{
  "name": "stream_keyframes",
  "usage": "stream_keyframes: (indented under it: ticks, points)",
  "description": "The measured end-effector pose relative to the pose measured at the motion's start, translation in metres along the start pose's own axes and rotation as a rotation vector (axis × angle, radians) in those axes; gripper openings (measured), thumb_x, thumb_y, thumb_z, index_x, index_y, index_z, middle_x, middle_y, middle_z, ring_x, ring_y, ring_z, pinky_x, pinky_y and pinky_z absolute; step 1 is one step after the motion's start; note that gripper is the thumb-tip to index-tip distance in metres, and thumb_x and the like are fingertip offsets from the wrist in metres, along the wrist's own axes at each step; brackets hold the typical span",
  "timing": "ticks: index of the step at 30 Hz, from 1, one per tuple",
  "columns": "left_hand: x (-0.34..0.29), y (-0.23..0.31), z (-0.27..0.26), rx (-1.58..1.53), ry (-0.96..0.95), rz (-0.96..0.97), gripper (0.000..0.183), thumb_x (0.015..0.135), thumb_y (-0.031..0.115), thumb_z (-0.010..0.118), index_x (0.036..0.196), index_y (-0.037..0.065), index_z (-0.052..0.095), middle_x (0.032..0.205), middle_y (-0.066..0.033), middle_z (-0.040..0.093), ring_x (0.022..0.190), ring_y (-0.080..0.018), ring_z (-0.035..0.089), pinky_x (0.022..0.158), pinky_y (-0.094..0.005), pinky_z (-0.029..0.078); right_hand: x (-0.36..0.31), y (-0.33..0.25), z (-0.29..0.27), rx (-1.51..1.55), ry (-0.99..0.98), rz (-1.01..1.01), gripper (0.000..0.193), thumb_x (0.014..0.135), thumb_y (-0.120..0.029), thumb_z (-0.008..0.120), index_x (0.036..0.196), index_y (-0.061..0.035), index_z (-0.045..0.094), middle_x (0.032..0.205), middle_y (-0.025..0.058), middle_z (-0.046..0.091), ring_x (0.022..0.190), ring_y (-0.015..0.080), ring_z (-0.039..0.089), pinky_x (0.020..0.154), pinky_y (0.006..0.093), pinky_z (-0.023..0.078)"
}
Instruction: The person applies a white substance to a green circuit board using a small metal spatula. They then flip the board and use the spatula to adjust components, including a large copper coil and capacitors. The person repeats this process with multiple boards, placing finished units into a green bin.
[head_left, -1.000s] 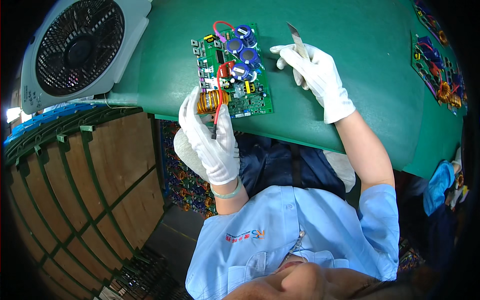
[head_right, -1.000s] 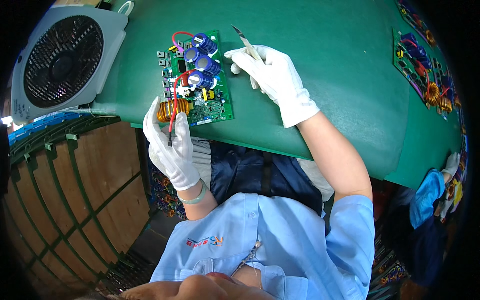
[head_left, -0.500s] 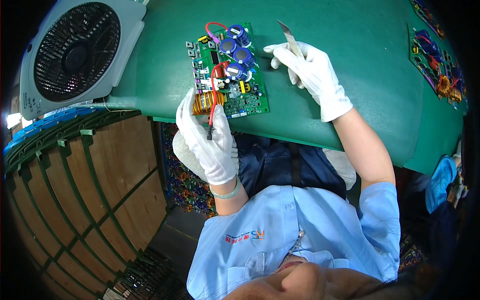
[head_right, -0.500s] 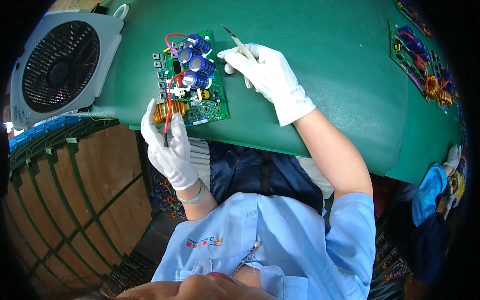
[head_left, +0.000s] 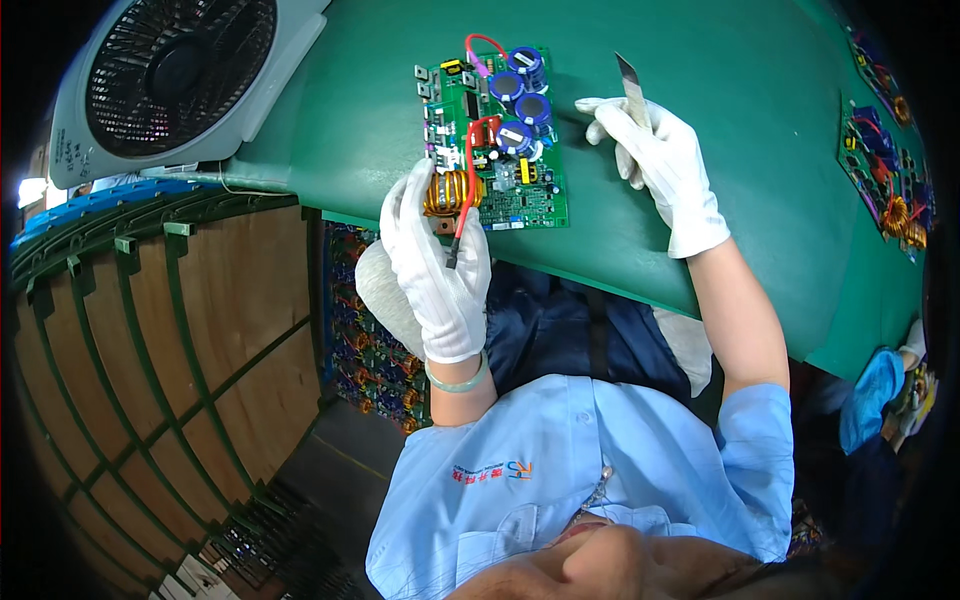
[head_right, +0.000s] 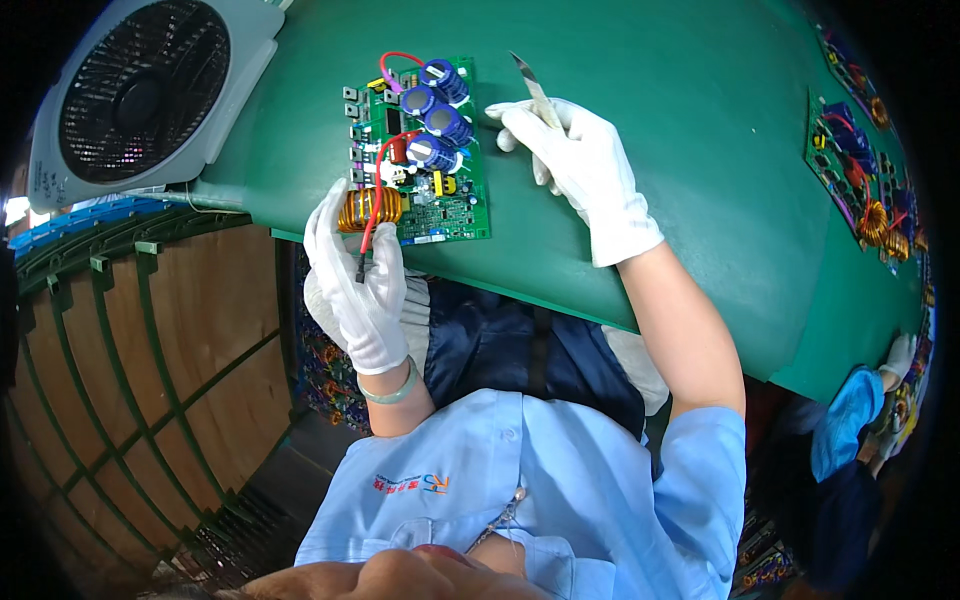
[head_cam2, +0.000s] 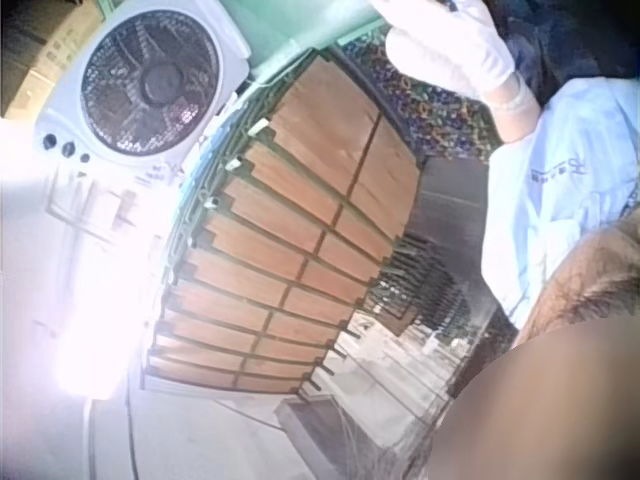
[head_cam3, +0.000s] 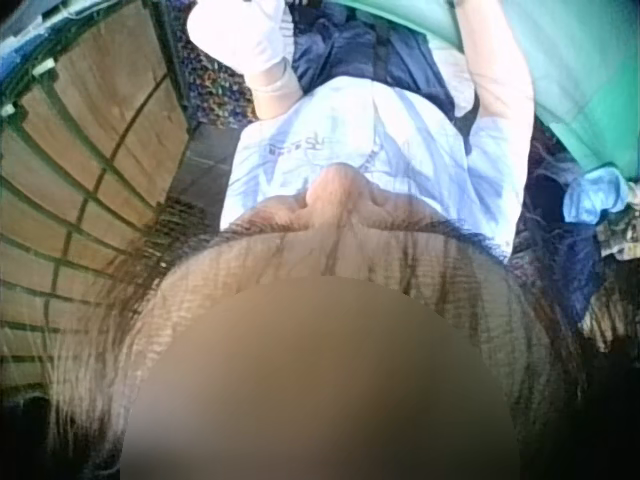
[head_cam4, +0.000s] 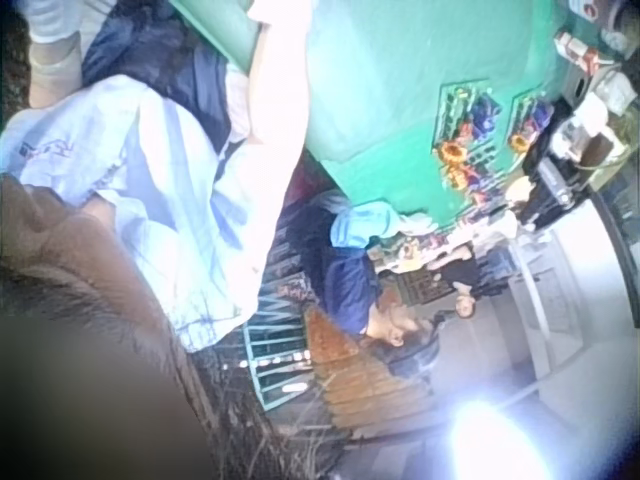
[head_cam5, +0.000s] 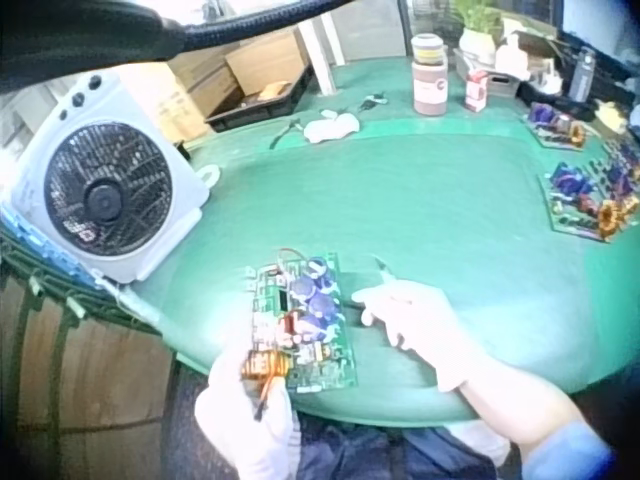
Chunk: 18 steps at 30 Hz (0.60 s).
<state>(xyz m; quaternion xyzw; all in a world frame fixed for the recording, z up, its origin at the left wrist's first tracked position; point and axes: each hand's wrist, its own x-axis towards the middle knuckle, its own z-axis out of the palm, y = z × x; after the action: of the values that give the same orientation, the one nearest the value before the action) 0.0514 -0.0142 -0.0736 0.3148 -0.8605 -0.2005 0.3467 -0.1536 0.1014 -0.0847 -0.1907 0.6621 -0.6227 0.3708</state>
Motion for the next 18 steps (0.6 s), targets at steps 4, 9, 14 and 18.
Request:
stream_keyframes:
  ticks: [4,9,14,18]
  points:
    - [0.0,-0.002,-0.001,-0.042,-0.042,-0.03,0.053,0.081,0.003,0.066,0.132,0.0,0.051,0.126,-0.0209,0.05,0.114,-0.0331,0.052,0.095,-0.0393,0.046,0.0,0.0,0.0,0.004,0.002,0.006,0.034,0.092,-0.034,0.063,0.108,-0.0061,0.071,0.082,-0.0038,0.066,0.051,0.0013,0.043,0.043,0.0182,0.033]
    - [0.002,-0.001,-0.003,0.018,-0.051,0.044,0.06,0.079,0.005,0.071,0.134,0.0,0.048,0.125,-0.021,0.049,0.112,-0.0326,0.054,0.092,-0.0393,0.048,0.001,0.0,0.001,0.007,0.001,0.01,0.034,0.092,-0.035,0.063,0.108,-0.006,0.071,0.081,-0.0039,0.066,0.051,0.0015,0.044,0.044,0.0177,0.033]
    - [0.008,0.005,0.001,0.081,-0.097,-0.034,0.063,0.073,0.014,0.08,0.127,0.002,0.05,0.118,-0.0205,0.051,0.104,-0.0346,0.058,0.085,-0.0387,0.051,0.0,-0.002,0.001,-0.007,0.008,0.021,0.034,0.092,-0.034,0.062,0.107,-0.0059,0.071,0.082,-0.0037,0.066,0.051,0.0016,0.044,0.044,0.0177,0.033]
    - [0.013,0.003,0.012,0.292,-0.096,-0.074,0.062,0.07,0.026,0.085,0.118,0.005,0.052,0.115,-0.0197,0.054,0.1,-0.0358,0.06,0.079,-0.0399,0.053,0.0,-0.001,0.001,-0.006,-0.005,0.005,0.034,0.092,-0.035,0.062,0.107,-0.006,0.072,0.082,-0.0034,0.066,0.051,0.0016,0.045,0.044,0.0179,0.034]
